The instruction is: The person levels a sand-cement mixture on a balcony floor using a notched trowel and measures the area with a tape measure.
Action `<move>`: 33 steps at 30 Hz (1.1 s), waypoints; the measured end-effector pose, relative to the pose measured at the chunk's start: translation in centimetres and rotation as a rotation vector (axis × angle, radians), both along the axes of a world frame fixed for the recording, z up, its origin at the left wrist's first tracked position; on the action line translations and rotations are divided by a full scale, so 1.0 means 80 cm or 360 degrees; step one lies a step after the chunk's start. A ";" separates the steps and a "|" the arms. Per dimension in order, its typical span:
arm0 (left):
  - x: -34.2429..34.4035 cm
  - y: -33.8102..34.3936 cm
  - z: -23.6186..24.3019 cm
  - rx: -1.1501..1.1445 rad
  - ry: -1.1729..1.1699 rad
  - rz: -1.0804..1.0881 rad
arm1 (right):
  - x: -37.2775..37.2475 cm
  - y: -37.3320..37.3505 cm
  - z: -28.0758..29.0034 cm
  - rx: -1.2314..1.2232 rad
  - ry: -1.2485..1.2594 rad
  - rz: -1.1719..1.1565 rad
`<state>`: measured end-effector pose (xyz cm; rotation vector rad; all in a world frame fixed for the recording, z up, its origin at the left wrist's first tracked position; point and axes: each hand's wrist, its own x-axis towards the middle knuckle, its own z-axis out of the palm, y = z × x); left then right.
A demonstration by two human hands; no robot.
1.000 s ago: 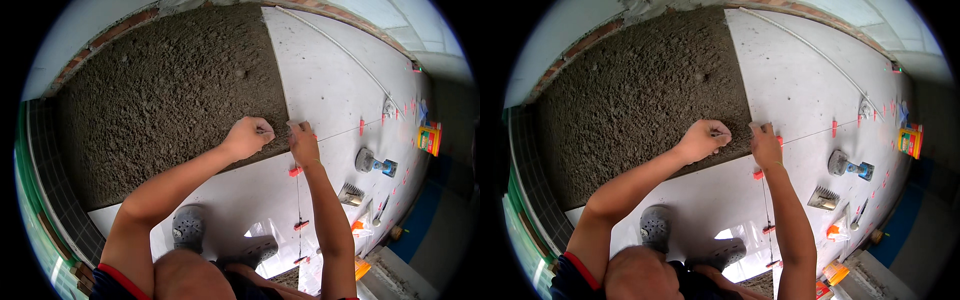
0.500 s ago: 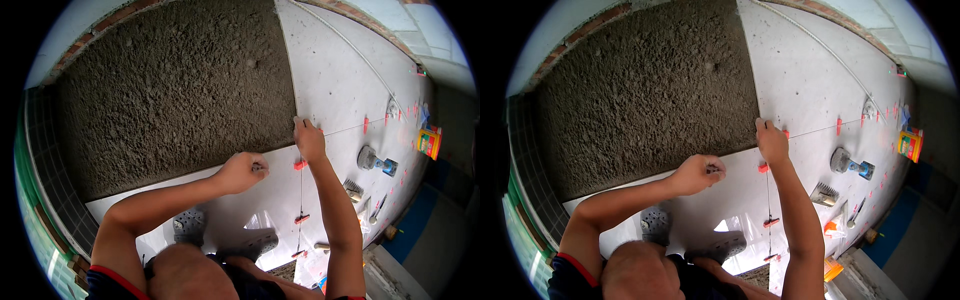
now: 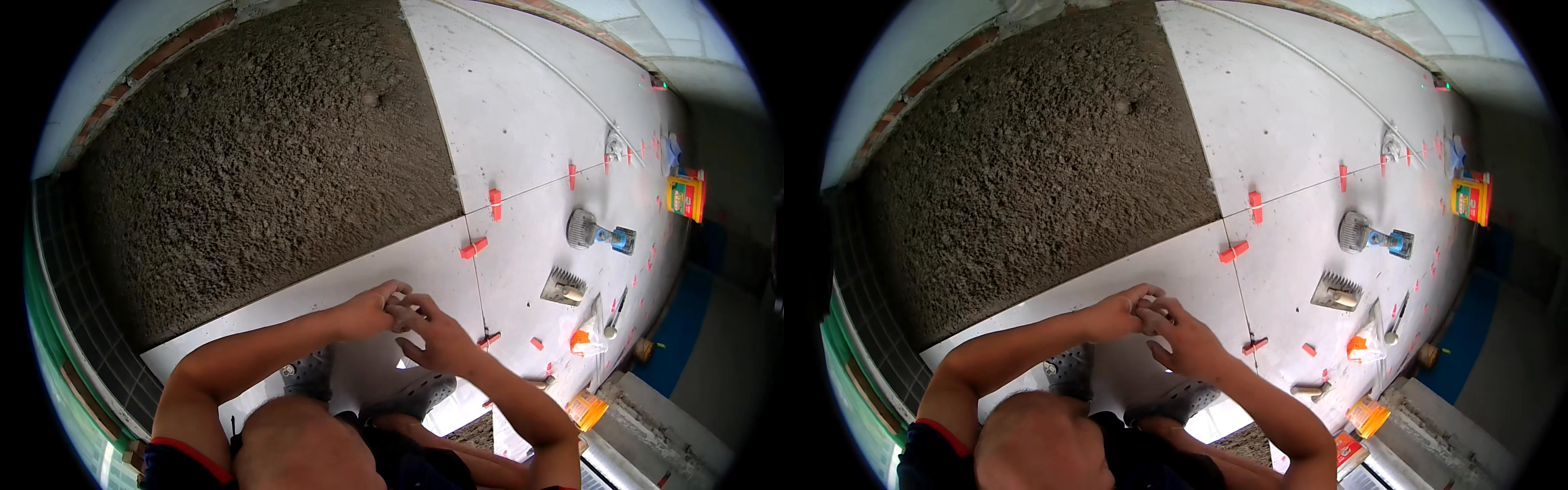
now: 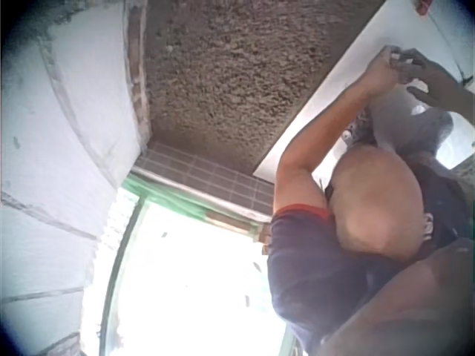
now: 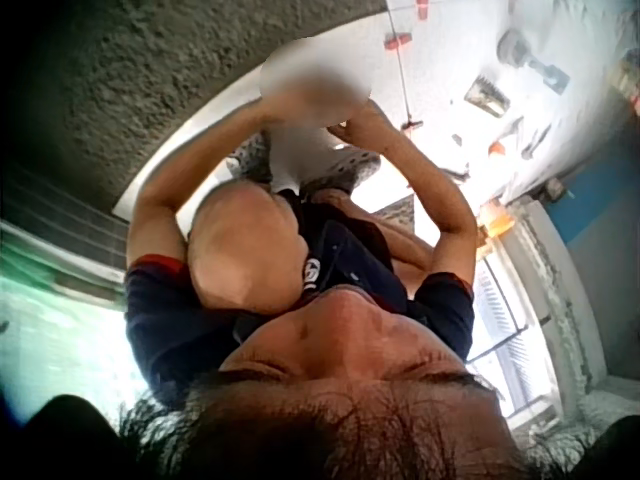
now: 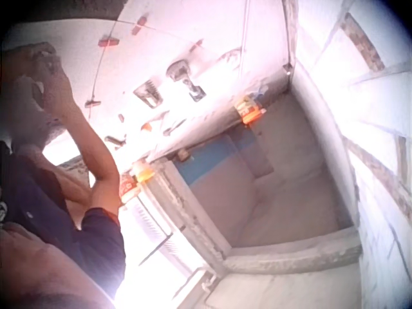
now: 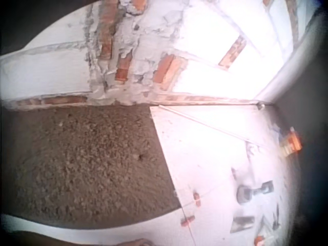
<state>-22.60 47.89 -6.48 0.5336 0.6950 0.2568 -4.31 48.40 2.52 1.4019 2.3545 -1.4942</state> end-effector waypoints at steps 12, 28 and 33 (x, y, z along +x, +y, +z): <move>-0.028 -0.009 -0.004 -0.0078 -0.0406 0.0136 | -0.006 -0.021 -0.022 -0.0186 0.0116 -0.0737; -0.007 -0.030 -0.008 -0.0614 -0.0086 0.0900 | -0.013 -0.032 -0.048 -0.0858 0.0543 -0.1837; -0.001 -0.055 -0.032 -0.0301 0.0095 0.0520 | 0.004 0.024 -0.067 -0.0493 0.0480 -0.1840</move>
